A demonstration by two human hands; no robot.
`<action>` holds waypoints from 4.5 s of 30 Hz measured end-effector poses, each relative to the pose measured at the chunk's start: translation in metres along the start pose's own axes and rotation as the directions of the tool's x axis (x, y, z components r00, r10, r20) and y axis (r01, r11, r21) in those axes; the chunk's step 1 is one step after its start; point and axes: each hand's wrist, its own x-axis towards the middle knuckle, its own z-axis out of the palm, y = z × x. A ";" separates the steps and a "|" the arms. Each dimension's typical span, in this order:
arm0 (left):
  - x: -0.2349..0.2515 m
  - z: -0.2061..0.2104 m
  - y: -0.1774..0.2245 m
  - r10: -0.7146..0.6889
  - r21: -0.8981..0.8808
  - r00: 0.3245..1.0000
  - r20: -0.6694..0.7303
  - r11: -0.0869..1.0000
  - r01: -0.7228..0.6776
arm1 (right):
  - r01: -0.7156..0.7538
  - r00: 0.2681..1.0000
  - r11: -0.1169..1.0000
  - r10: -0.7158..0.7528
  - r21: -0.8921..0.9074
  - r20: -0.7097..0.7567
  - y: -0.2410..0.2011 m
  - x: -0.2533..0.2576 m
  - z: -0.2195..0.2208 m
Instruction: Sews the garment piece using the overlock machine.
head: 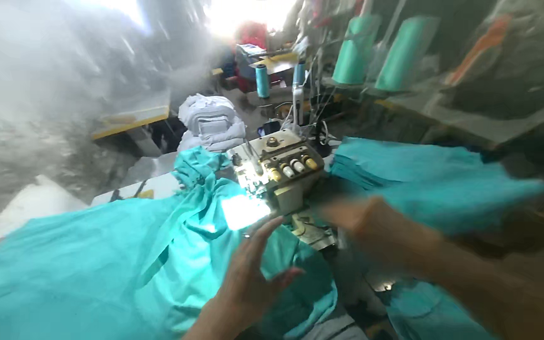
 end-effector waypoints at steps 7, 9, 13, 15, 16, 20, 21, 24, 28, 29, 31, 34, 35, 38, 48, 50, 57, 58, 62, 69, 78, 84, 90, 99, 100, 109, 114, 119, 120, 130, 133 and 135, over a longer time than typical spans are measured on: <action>-0.015 -0.033 0.000 -0.112 -0.235 0.990 0.091 0.963 0.131 | -0.031 0.931 0.599 0.308 0.800 -0.195 -0.097 -0.006 0.052; -0.002 -0.045 -0.014 -0.179 0.030 0.983 0.044 0.984 0.178 | -0.193 0.923 0.301 0.379 0.934 0.068 -0.093 -0.006 0.067; 0.041 -0.042 -0.073 -0.399 0.317 0.915 0.064 0.877 0.361 | -0.343 0.789 0.353 0.611 0.870 0.064 -0.072 0.017 0.127; 0.054 -0.037 -0.105 -0.460 0.320 0.887 0.041 0.847 0.424 | -0.408 0.718 0.415 0.696 0.813 0.005 -0.063 0.031 0.157; 0.056 -0.034 -0.118 -0.453 0.307 0.891 0.018 0.851 0.426 | -0.451 0.692 0.394 0.721 0.801 0.034 -0.060 0.035 0.166; 0.049 -0.029 -0.120 -0.468 0.270 0.883 0.026 0.854 0.445 | -0.539 0.698 0.325 0.689 0.777 0.196 -0.058 0.031 0.172; 0.046 -0.030 -0.114 -0.479 0.295 0.877 0.043 0.845 0.447 | -0.528 0.711 0.330 0.675 0.782 0.196 -0.059 0.025 0.173; 0.040 -0.035 -0.104 -0.538 0.343 0.840 0.073 0.804 0.485 | -0.479 0.736 0.328 0.655 0.814 0.169 -0.063 0.011 0.173; 0.044 -0.033 -0.103 -0.560 0.337 0.828 0.035 0.786 0.518 | -0.434 0.741 0.323 0.659 0.841 0.130 -0.064 0.008 0.169; 0.045 -0.032 -0.105 -0.551 0.325 0.834 0.016 0.792 0.517 | -0.428 0.740 0.320 0.661 0.845 0.125 -0.063 0.009 0.169; 0.046 -0.028 -0.109 -0.540 0.307 0.842 -0.008 0.800 0.516 | -0.422 0.742 0.319 0.659 0.849 0.121 -0.062 0.008 0.171; 0.048 -0.026 -0.107 -0.539 0.331 0.841 0.042 0.802 0.497 | -0.424 0.767 0.328 0.626 0.844 0.142 -0.061 0.005 0.175; 0.047 -0.026 -0.106 -0.515 0.346 0.855 0.064 0.815 0.465 | -0.428 0.770 0.328 0.620 0.842 0.151 -0.062 0.002 0.176; 0.043 -0.020 -0.102 -0.388 0.384 0.919 0.076 0.862 0.332 | -0.428 0.758 0.317 0.636 0.846 0.145 -0.065 -0.006 0.181; 0.046 -0.002 -0.128 -0.354 0.377 0.899 -0.257 0.820 0.430 | -0.328 0.753 0.566 0.640 0.757 -0.152 -0.055 0.008 0.174; 0.034 -0.009 -0.134 -0.329 0.369 0.868 -0.372 0.806 0.463 | -0.414 0.763 0.508 0.646 0.755 -0.016 -0.053 0.024 0.163; -0.086 -0.043 -0.069 -0.813 0.289 0.440 0.381 0.557 0.779 | -0.618 0.686 0.103 0.554 0.779 0.471 -0.026 0.036 0.127; -0.102 -0.059 -0.058 -0.771 0.306 0.379 0.511 0.575 0.759 | -0.639 0.679 0.046 0.503 0.768 0.535 -0.024 0.024 0.124; -0.113 -0.191 -0.020 -0.762 0.402 0.554 0.335 0.648 0.647 | -0.707 0.675 -0.096 0.204 0.701 0.709 -0.034 -0.024 0.132; -0.050 -0.122 -0.037 -0.412 0.744 0.863 -0.292 0.469 0.476 | -0.644 0.659 -0.229 0.319 0.730 0.681 -0.102 -0.029 0.167; -0.039 0.011 -0.087 -0.520 0.606 0.789 -0.328 0.524 0.598 | -0.420 0.809 -0.247 0.334 0.873 0.483 -0.085 -0.029 0.143; 0.002 -0.031 -0.029 -0.759 0.439 0.645 -0.093 0.550 0.711 | -0.433 0.779 -0.365 0.310 0.824 0.546 -0.074 -0.034 0.173; -0.027 0.009 -0.019 -0.334 0.291 0.895 -0.295 0.861 0.417 | -0.356 0.864 -0.270 0.270 0.895 0.425 -0.057 -0.063 0.157; 0.002 0.019 -0.065 -0.217 0.417 0.942 -0.255 0.855 0.310 | -0.447 0.810 -0.263 0.286 0.855 0.511 -0.051 -0.056 0.161; 0.010 0.017 -0.061 -0.249 0.454 0.943 -0.220 0.830 0.325 | -0.459 0.804 -0.226 0.305 0.859 0.510 -0.051 -0.057 0.159; 0.085 0.017 -0.022 -0.821 0.638 0.555 0.135 0.501 0.585 | -0.573 0.735 -0.051 0.410 0.818 0.540 -0.050 -0.027 0.143; 0.067 0.027 -0.027 -0.747 0.550 0.664 0.018 0.562 0.618 | -0.554 0.748 -0.009 0.432 0.832 0.503 -0.040 0.004 0.151; 0.020 0.032 -0.048 -0.447 0.444 0.865 -0.230 0.743 0.502 | -0.565 0.715 -0.033 0.478 0.825 0.509 -0.053 -0.006 0.138; 0.016 0.032 -0.053 -0.357 0.408 0.890 -0.283 0.795 0.448 | -0.559 0.706 -0.049 0.496 0.828 0.506 -0.058 -0.015 0.140; 0.032 0.024 -0.083 -0.135 0.538 0.987 -0.083 0.828 0.158 | -0.516 0.688 0.005 0.598 0.857 0.411 -0.076 0.002 0.160; 0.043 0.018 -0.090 -0.222 0.631 0.975 -0.014 0.754 0.181 | -0.527 0.712 0.032 0.562 0.849 0.421 -0.077 0.023 0.157; 0.046 0.017 -0.088 -0.314 0.678 0.950 -0.003 0.697 0.232 | -0.517 0.740 0.079 0.542 0.852 0.399 -0.082 0.030 0.155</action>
